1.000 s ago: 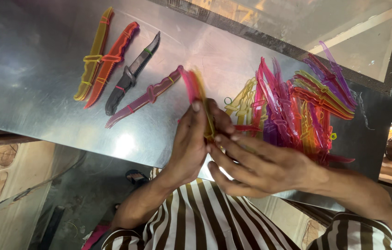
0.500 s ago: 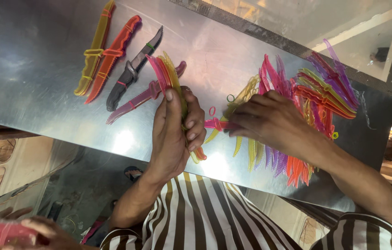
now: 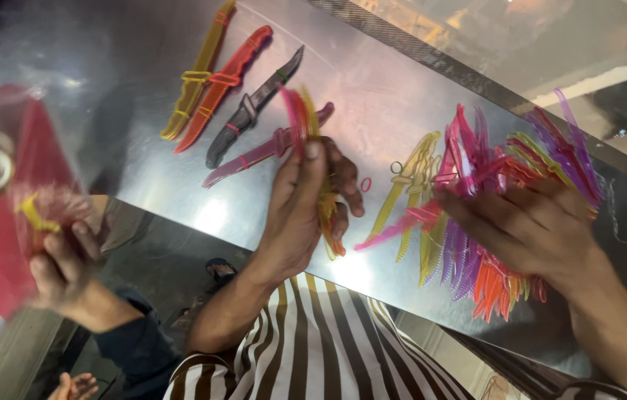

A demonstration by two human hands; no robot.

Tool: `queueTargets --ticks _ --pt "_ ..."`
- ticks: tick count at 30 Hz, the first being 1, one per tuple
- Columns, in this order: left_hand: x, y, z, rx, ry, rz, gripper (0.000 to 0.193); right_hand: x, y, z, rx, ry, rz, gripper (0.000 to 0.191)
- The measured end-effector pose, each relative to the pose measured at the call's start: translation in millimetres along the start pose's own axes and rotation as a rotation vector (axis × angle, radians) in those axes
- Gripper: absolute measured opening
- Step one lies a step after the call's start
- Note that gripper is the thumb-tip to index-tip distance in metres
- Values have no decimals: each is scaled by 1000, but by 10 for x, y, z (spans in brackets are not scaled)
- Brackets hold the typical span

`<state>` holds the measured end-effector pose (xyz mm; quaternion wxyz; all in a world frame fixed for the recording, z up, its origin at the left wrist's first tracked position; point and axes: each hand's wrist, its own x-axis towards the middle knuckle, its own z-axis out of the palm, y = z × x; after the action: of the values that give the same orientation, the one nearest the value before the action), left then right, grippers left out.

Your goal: The person gathers colorful plastic knife-shaped objects and secures them with rubber bands. They then open a small box and place the bundled items inside.

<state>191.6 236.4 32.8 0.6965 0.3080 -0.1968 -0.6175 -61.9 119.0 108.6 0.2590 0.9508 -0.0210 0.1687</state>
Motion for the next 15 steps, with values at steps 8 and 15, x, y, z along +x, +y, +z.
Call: queueTargets --ticks 8,15 --pt "50 -95 110 31 -23 -114 35 -23 1 -215 293 177 135 21" --pt "46 -241 259 -10 -91 -151 36 47 -61 -132 683 205 236 28"
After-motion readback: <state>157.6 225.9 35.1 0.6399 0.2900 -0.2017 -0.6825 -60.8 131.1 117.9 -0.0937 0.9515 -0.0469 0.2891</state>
